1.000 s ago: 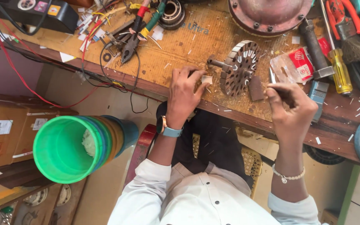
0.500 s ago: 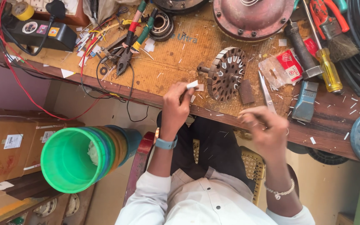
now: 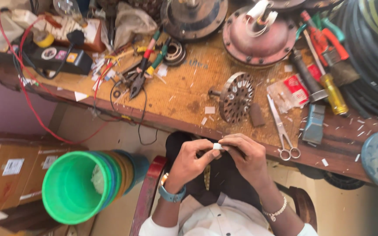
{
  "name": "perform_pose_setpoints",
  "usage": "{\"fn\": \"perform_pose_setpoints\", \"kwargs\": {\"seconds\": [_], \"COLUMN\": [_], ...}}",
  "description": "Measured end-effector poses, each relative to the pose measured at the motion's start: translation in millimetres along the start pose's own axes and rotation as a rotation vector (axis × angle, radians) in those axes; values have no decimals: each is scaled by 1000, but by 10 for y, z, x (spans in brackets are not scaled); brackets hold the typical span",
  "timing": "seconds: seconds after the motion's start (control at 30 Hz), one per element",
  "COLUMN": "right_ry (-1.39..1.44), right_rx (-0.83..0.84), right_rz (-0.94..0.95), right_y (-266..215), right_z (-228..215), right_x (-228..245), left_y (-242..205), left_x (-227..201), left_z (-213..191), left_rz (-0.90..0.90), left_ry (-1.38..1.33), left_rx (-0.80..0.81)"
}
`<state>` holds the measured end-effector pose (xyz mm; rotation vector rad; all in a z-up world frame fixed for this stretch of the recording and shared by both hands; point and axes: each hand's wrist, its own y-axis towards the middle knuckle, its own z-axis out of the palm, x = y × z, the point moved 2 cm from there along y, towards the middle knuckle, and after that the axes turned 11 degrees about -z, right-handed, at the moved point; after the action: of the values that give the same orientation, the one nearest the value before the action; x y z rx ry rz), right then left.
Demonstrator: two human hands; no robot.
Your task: The person cuts small white rectangular pieces using scissors and inserts them into the slots of a circular metal stator component. The person repeats this process multiple times, handling the stator and the white pieces by hand.
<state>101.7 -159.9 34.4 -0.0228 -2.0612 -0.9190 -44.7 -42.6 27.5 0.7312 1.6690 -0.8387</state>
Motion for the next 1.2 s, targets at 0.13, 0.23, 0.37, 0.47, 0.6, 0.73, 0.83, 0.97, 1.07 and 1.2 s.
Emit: {"fn": "perform_pose_setpoints", "kwargs": {"seconds": [0.13, 0.23, 0.37, 0.47, 0.6, 0.73, 0.83, 0.97, 1.07, 1.2], "right_ry": [709, 937, 925, 757, 578, 381, 372, 179, 16, -103], "right_rx": [-127, -153, -87, 1, 39, 96, 60, -105, -234, -198], "right_rz": [609, 721, 752, 709, 731, 690, 645, 383, 118, 50], "right_y": [-240, -340, -450, -488, -543, -520, -490, -503, -563, -608], "right_z": [89, 134, 121, 43, -29, -81, -64, 84, 164, 34], "right_x": [-223, -312, -353, -340, -284, -209, -140, -41, 4, -29], "left_y": [-3, -9, -4, 9, -43, -89, -132, -166, -176, -123], "left_x": [79, 171, 317, 336, 257, 129, 14, -89, -108, 60], "left_z": [147, 229, 325, 288, 253, 302, 335, 368, 429, 559], "left_rz": [48, 78, 93, 202, 264, 302, 441, 494, 522, 378], "left_ry": [-515, -729, -753, -502, -18, 96, 209, 345, 333, -200], "left_rx": [35, 199, 181, -43, -179, -197, -255, -349, -405, -266]}}
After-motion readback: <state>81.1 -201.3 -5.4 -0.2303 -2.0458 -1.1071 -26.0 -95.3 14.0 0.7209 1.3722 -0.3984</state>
